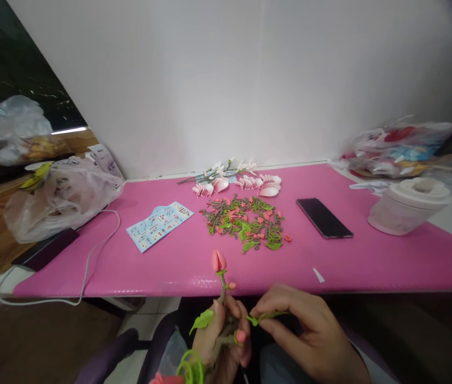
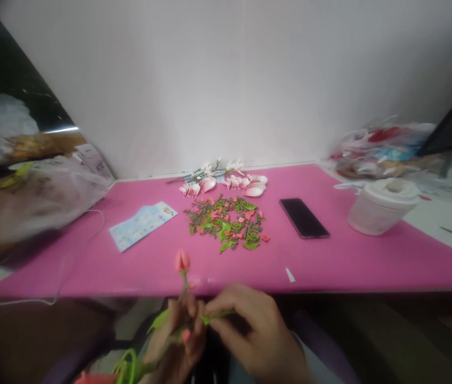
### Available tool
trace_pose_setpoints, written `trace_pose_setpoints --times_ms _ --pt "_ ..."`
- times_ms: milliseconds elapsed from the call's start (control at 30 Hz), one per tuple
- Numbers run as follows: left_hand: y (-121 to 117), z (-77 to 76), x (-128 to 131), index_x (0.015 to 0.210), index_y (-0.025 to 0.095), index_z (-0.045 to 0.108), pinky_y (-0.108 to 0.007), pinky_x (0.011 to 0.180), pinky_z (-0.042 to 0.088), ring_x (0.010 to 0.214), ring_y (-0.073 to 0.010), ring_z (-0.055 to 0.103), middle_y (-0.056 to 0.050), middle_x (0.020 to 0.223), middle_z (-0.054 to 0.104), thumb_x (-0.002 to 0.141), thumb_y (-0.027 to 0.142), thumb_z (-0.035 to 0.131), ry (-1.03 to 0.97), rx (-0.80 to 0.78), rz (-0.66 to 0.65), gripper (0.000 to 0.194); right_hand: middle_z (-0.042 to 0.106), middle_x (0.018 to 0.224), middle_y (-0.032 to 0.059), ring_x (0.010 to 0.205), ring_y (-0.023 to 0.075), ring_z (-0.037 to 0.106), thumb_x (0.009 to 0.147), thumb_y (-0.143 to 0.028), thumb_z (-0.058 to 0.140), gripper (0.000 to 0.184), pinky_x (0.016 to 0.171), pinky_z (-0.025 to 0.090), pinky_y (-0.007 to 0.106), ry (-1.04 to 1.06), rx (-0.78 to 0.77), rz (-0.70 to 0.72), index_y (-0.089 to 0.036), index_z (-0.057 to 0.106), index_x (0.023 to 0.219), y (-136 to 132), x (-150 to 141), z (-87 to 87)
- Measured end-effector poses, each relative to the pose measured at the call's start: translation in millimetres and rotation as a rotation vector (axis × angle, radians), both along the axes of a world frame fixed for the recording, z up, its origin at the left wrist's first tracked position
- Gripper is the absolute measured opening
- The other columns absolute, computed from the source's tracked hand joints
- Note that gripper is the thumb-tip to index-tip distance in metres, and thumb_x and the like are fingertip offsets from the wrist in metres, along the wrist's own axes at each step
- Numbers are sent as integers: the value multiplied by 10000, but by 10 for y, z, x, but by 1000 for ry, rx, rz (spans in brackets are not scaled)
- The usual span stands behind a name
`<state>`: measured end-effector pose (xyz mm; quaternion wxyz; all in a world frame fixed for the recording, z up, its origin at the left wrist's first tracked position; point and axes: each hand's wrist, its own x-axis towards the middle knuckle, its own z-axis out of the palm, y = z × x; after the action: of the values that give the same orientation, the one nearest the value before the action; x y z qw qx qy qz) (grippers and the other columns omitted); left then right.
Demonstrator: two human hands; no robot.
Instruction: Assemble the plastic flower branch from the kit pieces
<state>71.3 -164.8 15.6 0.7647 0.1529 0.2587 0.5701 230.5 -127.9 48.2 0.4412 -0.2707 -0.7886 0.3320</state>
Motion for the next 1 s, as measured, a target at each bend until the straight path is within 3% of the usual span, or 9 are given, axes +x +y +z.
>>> trace_pose_setpoints --times_ms 133,233,333,433,667,833,1000 --pt "-29 18 20 776 167 601 -146 365 289 363 -22 340 38 581 544 835 518 552 -48 29 18 359 684 810 17 752 125 647 825 -45 592 155 687 507 236 61 0 74 -193 623 861 -30 -48 -16" --pt "-13 -123 67 787 182 590 -131 326 249 328 -16 247 49 534 510 865 562 455 -53 192 63 411 690 786 17 743 126 646 811 -23 594 171 686 511 235 93 40 80 -190 627 829 -61 -84 16" --pt "3 -284 88 879 202 621 -126 313 232 310 -21 236 66 461 457 844 580 481 18 345 115 404 687 740 3 687 117 625 812 -21 599 179 640 499 228 74 38 56 -198 625 823 -88 -108 47" --pt "2 -339 71 950 211 654 -149 347 285 321 -39 313 54 452 481 787 602 553 129 295 131 436 699 734 -5 670 118 604 808 -10 605 205 623 487 235 66 59 61 -207 628 858 -97 -118 47" --pt "-11 -211 36 936 223 703 -174 390 338 375 -62 445 12 554 614 678 639 641 242 196 124 494 700 736 -16 686 123 567 823 -8 582 206 631 462 249 11 63 98 -211 614 823 -91 -96 24" --pt "-15 -219 19 966 211 712 -163 474 423 502 -73 547 -15 701 671 655 589 700 306 149 156 489 674 723 -19 700 121 556 847 -34 572 189 636 447 243 -38 14 105 -215 615 818 -90 -88 39" --pt "-40 -219 -26 1125 226 672 -148 397 374 404 -54 503 10 609 586 654 617 677 346 155 35 612 643 717 -15 695 116 547 848 -58 585 158 639 440 232 -53 10 106 -207 608 803 -78 -77 17"
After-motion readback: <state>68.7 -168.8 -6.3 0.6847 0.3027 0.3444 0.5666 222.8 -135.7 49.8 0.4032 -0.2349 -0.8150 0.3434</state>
